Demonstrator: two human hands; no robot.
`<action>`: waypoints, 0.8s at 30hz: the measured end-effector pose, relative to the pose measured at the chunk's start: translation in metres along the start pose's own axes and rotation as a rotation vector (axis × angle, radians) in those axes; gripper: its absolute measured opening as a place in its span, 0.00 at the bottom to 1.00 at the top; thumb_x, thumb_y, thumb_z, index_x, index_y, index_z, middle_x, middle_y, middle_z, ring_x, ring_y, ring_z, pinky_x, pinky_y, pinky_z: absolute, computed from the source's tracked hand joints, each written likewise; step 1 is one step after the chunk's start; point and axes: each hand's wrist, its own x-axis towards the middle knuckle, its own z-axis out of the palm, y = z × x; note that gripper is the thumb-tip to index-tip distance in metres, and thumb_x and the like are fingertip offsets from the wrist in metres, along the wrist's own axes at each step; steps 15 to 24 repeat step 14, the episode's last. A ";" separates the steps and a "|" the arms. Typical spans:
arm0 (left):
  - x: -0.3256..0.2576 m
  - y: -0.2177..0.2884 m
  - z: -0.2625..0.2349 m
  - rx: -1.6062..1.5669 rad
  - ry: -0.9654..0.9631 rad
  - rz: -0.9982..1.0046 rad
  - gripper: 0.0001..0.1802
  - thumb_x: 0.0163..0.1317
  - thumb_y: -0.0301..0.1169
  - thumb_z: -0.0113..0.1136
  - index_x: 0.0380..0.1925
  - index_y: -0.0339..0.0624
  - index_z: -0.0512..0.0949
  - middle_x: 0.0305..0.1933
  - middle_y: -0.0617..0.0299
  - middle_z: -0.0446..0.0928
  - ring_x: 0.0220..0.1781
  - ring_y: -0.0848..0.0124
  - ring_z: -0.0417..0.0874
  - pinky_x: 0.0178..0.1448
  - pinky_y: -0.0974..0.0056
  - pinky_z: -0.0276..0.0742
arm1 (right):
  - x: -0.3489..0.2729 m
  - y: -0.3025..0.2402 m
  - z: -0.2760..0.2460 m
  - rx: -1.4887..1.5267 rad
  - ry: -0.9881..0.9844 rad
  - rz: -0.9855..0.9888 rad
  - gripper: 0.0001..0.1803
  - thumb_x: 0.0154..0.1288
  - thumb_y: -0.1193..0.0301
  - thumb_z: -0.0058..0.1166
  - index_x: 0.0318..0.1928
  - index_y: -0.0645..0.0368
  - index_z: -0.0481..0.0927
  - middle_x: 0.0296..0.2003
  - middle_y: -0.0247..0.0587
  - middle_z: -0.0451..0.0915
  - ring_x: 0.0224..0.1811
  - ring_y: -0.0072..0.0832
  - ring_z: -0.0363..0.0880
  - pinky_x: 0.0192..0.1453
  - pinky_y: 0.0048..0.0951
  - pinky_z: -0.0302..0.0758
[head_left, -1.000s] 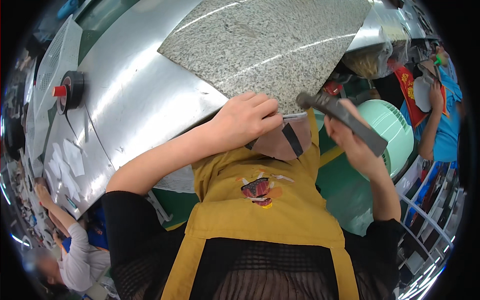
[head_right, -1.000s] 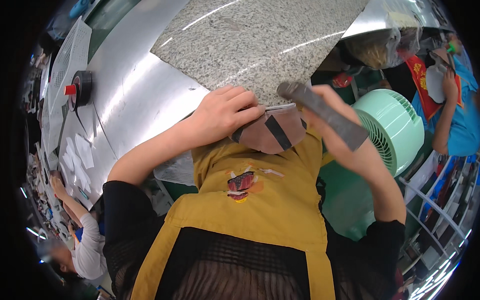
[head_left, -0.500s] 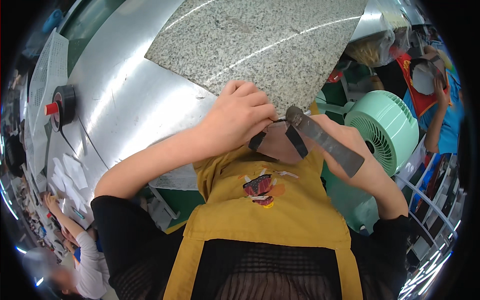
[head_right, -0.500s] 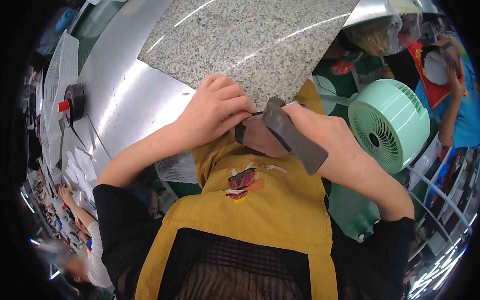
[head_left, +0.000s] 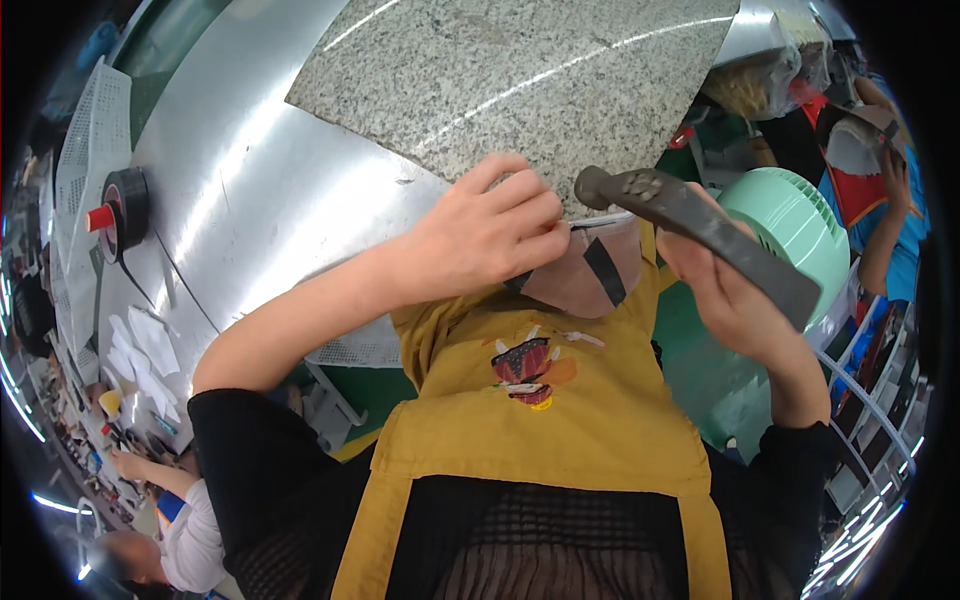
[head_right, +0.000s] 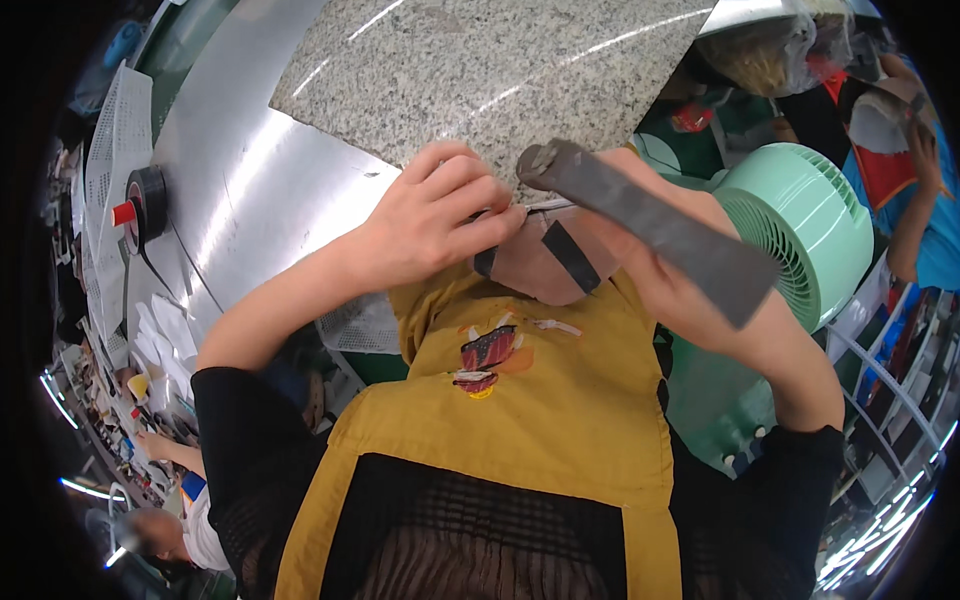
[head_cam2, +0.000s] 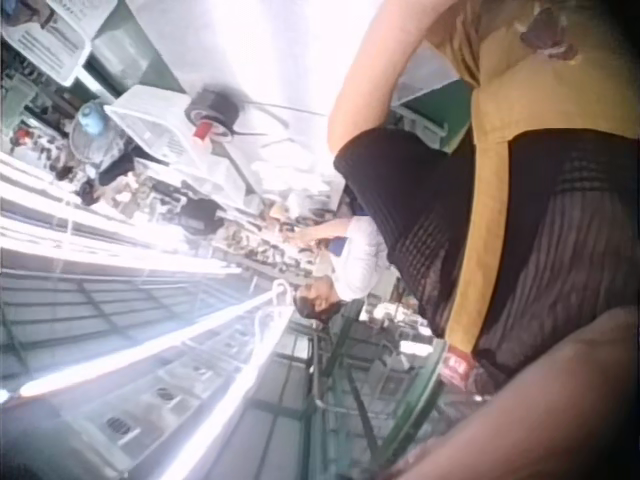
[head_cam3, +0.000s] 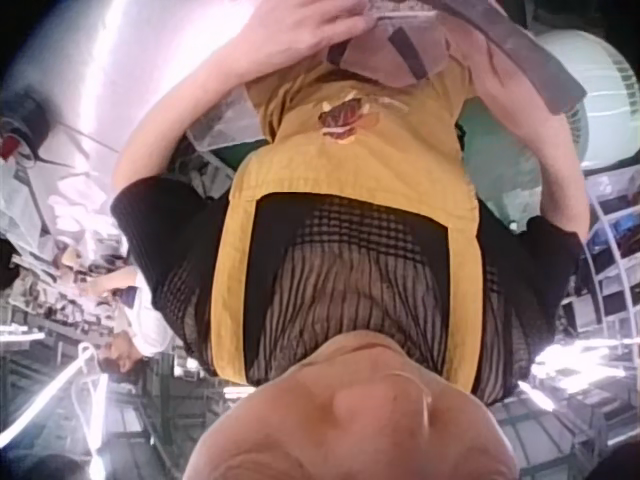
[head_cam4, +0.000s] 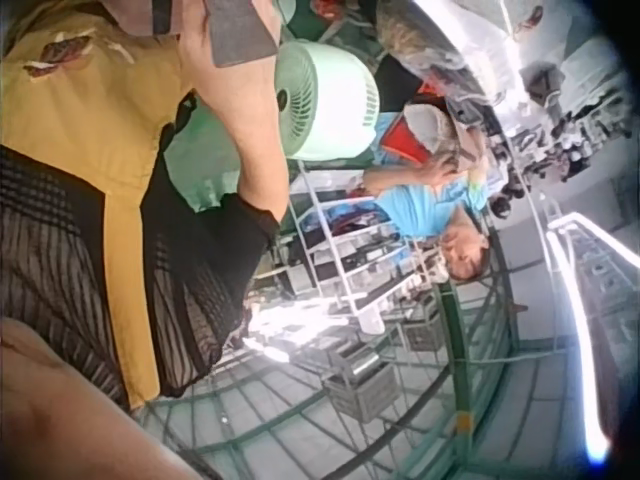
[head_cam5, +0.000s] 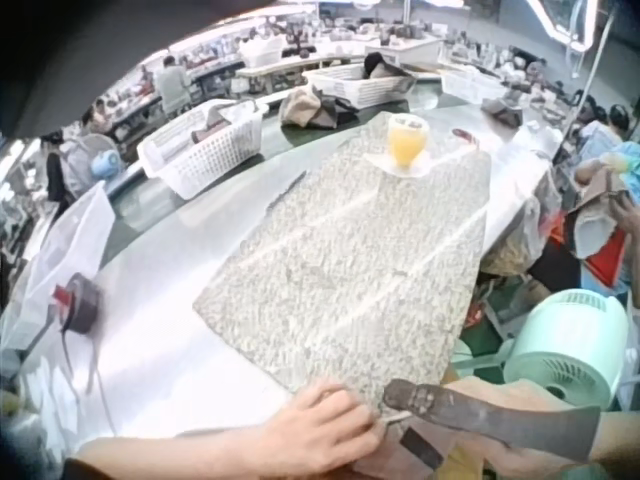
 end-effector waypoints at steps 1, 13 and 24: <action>-0.001 0.001 0.001 0.000 0.005 0.003 0.14 0.45 0.29 0.57 0.36 0.45 0.77 0.37 0.65 0.72 0.43 0.67 0.73 0.56 0.57 0.70 | 0.002 0.001 0.005 0.008 -0.060 0.049 0.10 0.67 0.78 0.43 0.48 0.65 0.69 0.32 0.46 0.72 0.31 0.40 0.71 0.37 0.32 0.68; 0.000 0.004 0.000 -0.147 0.002 -0.252 0.11 0.45 0.29 0.62 0.31 0.49 0.76 0.35 0.63 0.72 0.47 0.67 0.72 0.64 0.53 0.60 | 0.003 -0.010 0.012 -0.225 -0.141 0.091 0.15 0.62 0.73 0.52 0.48 0.60 0.67 0.35 0.55 0.77 0.37 0.52 0.78 0.37 0.45 0.74; -0.001 0.004 0.000 -0.149 0.003 -0.251 0.11 0.45 0.29 0.62 0.31 0.49 0.76 0.35 0.63 0.72 0.47 0.67 0.72 0.64 0.53 0.60 | 0.004 -0.008 0.014 -0.221 -0.150 0.112 0.16 0.62 0.72 0.52 0.49 0.60 0.67 0.36 0.55 0.77 0.37 0.52 0.78 0.38 0.45 0.74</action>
